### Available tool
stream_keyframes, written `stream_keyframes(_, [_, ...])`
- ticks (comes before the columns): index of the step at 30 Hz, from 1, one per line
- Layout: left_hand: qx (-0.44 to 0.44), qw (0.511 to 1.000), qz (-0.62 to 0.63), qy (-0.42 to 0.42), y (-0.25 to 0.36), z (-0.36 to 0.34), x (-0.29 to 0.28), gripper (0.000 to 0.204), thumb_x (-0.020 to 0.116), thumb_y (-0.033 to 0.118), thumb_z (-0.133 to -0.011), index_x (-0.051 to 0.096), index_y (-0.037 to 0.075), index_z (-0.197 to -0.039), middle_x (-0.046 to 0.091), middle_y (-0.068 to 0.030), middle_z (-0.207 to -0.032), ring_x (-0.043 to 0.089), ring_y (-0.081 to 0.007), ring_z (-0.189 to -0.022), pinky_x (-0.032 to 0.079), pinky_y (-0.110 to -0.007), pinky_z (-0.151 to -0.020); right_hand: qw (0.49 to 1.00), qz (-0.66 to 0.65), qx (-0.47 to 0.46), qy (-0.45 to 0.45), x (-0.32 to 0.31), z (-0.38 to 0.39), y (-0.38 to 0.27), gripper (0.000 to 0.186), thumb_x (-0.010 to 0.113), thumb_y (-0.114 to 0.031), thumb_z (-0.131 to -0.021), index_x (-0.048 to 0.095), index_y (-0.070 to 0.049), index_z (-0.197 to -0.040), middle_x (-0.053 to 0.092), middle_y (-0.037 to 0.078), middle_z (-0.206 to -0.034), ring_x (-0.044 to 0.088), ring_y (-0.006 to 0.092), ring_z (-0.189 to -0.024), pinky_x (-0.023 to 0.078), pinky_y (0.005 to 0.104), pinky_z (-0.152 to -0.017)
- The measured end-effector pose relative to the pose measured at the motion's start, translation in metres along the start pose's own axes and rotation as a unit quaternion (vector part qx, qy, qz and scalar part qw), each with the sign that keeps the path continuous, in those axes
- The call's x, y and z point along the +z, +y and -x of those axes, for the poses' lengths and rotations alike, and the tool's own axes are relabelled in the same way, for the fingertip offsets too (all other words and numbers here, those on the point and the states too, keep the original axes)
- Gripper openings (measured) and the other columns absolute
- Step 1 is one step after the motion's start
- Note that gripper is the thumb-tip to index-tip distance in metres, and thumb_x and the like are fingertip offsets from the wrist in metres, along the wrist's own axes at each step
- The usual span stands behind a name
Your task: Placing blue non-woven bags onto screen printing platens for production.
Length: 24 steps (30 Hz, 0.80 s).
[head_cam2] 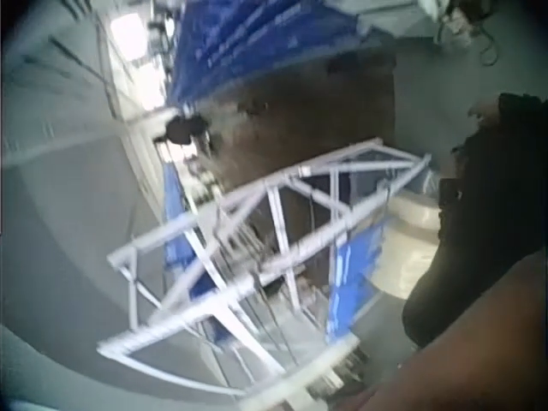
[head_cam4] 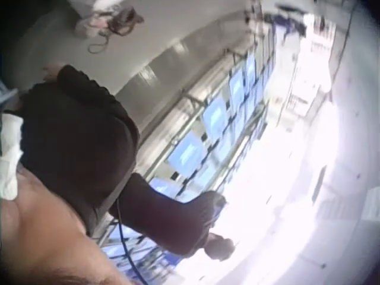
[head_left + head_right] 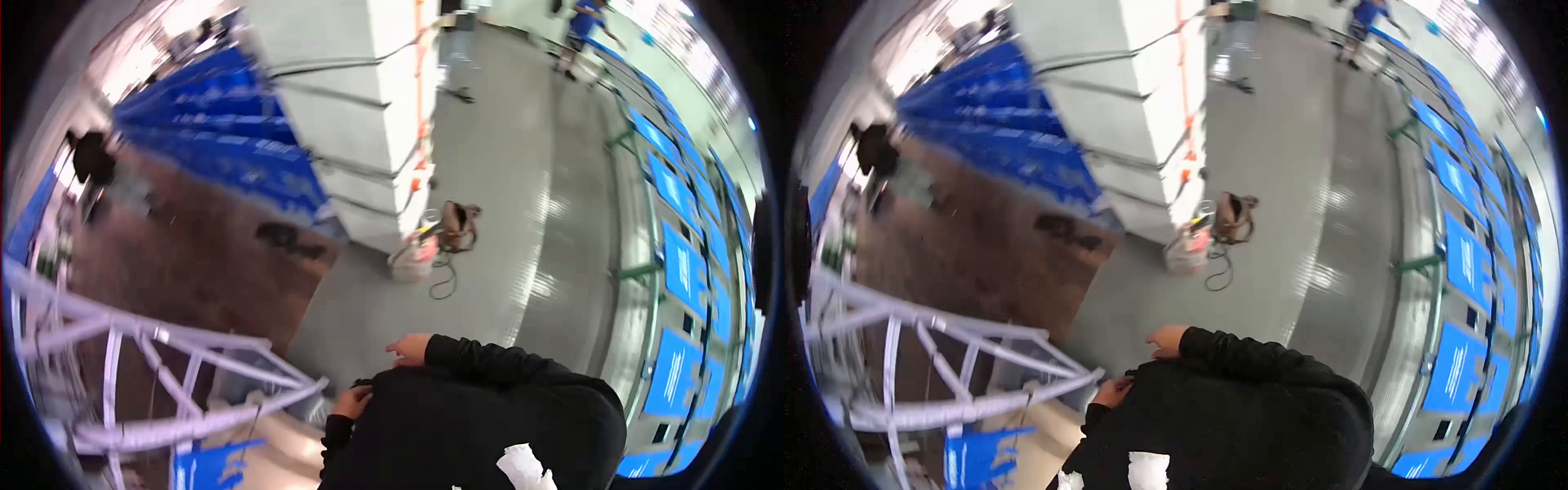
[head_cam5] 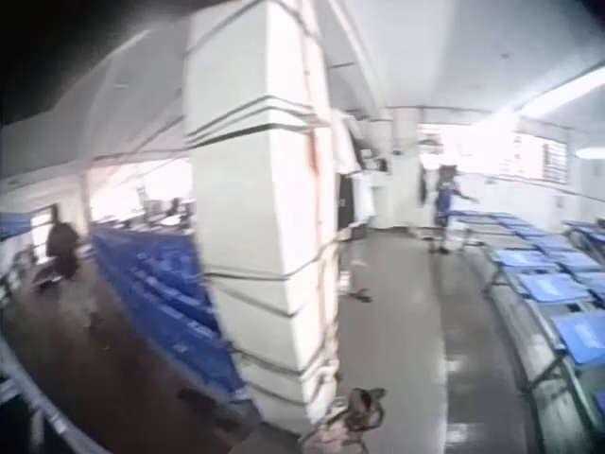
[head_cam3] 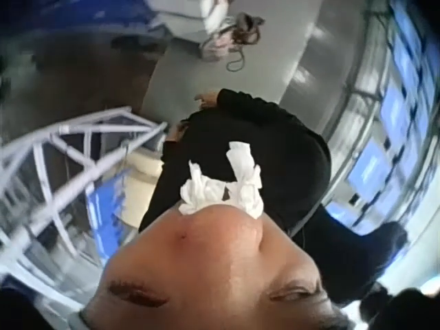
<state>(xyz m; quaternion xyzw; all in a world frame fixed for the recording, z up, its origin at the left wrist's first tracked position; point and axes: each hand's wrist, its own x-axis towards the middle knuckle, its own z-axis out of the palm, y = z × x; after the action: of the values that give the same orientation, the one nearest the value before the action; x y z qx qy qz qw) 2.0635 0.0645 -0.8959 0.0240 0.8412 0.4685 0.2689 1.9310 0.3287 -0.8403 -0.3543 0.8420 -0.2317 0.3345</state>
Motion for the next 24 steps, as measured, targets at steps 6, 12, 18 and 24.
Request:
stream_keyframes(6, [0.024, 0.993, -0.098, -0.061, 0.114, -0.189, -0.021, 0.029, 0.067, 0.023, -0.084, 0.066, 0.002, -0.104, 0.07, -0.0103, -0.085, 0.066, -0.0163, -0.077, 0.052, -0.03, -0.072, 0.955, -0.138, 0.177, 0.196, -0.075, 0.12, 0.119, 0.049, 0.06, -0.036, -0.085, 0.053, -0.007, -0.124, 0.066, 0.017, -0.101, 0.061, 0.0381, -0.095, 0.049, 0.045, -0.083])
stream_keyframes(12, [0.215, 0.972, -0.055, -0.081, 0.338, -0.356, 0.007, 0.022, 0.071, 0.016, -0.082, 0.068, 0.002, -0.099, 0.07, -0.0091, -0.085, 0.065, -0.0129, -0.077, 0.051, -0.027, -0.07, 0.744, -0.302, 0.166, 0.573, -0.212, 0.256, 0.174, 0.021, 0.067, -0.016, -0.084, 0.065, -0.002, -0.1, 0.065, 0.009, -0.087, 0.063, 0.0187, -0.076, 0.05, 0.0294, -0.071])
stream_keyframes(18, [0.7, 0.6, 0.281, -0.267, 0.713, -0.4, 0.073, 0.022, 0.064, 0.018, -0.088, 0.062, -0.002, -0.096, 0.063, -0.0171, -0.088, 0.062, -0.0293, -0.076, 0.054, -0.04, -0.061, 0.6, -0.088, -0.259, 0.752, -0.423, 0.398, 0.152, 0.013, 0.067, -0.002, -0.08, 0.067, 0.0, -0.093, 0.063, 0.014, -0.087, 0.062, 0.0236, -0.073, 0.051, 0.0307, -0.062])
stream_keyframes(24, [0.587, 0.519, 0.449, -0.429, 0.892, -0.446, 0.166, 0.011, 0.071, 0.011, -0.082, 0.07, 0.0, -0.079, 0.063, -0.0101, -0.069, 0.056, -0.0145, -0.053, 0.047, -0.02, -0.047, 0.626, -0.1, -0.307, 0.71, -0.534, 0.479, 0.222, 0.015, 0.07, -0.006, -0.082, 0.069, -0.003, -0.096, 0.066, 0.011, -0.088, 0.059, 0.0187, -0.068, 0.046, 0.0246, -0.053])
